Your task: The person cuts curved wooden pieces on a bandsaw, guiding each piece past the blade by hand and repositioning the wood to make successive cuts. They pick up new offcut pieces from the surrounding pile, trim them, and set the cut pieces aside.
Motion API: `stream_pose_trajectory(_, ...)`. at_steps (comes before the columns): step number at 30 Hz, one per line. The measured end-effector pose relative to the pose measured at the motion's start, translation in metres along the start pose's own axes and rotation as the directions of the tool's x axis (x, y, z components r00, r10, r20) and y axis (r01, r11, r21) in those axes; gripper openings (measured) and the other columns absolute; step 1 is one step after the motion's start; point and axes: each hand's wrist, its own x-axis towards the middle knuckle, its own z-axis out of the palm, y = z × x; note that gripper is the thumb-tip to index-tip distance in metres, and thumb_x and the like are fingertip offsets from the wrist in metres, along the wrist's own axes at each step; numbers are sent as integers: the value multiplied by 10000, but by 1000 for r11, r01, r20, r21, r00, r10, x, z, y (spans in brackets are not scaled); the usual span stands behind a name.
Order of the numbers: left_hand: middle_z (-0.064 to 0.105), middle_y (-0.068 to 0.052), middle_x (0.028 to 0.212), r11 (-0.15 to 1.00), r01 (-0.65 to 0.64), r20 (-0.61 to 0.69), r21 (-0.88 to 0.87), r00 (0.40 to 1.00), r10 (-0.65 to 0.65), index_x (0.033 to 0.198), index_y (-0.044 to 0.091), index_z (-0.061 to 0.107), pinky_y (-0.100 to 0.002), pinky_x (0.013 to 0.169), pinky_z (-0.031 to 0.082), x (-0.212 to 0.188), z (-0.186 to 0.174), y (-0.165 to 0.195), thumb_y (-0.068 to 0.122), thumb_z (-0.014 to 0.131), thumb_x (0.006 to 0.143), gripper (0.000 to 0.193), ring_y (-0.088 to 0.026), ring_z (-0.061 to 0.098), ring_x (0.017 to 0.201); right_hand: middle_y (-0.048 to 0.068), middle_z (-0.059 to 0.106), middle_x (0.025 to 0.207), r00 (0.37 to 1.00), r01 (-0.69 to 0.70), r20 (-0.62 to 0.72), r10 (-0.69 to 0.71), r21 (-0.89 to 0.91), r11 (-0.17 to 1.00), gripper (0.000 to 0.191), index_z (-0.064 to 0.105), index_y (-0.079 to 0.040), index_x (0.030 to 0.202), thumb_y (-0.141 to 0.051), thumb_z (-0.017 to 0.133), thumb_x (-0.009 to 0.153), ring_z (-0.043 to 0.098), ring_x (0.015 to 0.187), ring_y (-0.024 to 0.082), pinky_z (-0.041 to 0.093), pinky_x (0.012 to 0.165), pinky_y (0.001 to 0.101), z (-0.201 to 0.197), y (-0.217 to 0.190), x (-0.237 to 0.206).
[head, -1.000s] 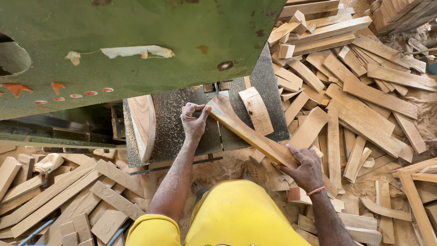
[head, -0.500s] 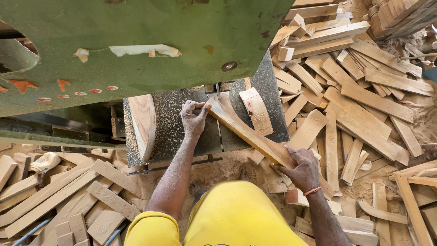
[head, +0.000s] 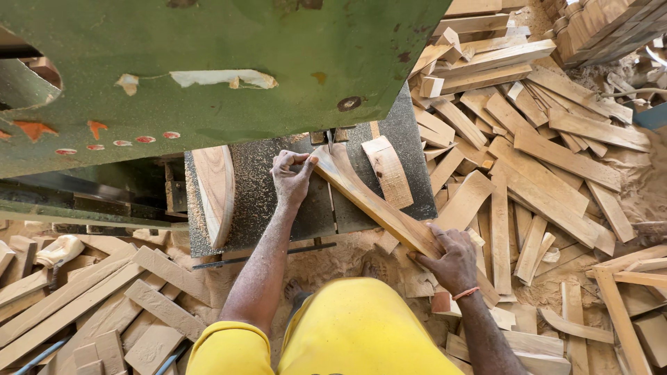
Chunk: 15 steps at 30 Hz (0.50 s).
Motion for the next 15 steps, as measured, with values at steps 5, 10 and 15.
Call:
stream_pose_trajectory(5,611,20,852,999,30,9,24,999,-30,833,129,760,-347,879,431,4,1,-3,386,864,862,279,-143,548,901,46,584,827,998,-36,45,38,-30,999,849,689,-108,1309,-547,900,614,528,844,221,467,802,419,0,-7,-1)
stream_pose_trajectory(10,624,27,886,996,43,-2,82,999,-43,847,150,764,-411,991,346,8,5,-2,417,849,873,281,-142,551,954,66,695,983,956,-101,286,74,81,992,953,567,-123,1451,-570,866,665,588,844,206,482,797,387,5,39,-10)
stream_pose_trajectory(15,628,33,854,997,66,-30,40,997,-65,852,157,763,-428,970,345,11,10,-4,409,839,866,264,-138,563,937,132,798,1148,849,-292,521,84,332,897,784,666,-60,1321,-540,843,728,745,1068,249,582,939,372,-2,159,-40)
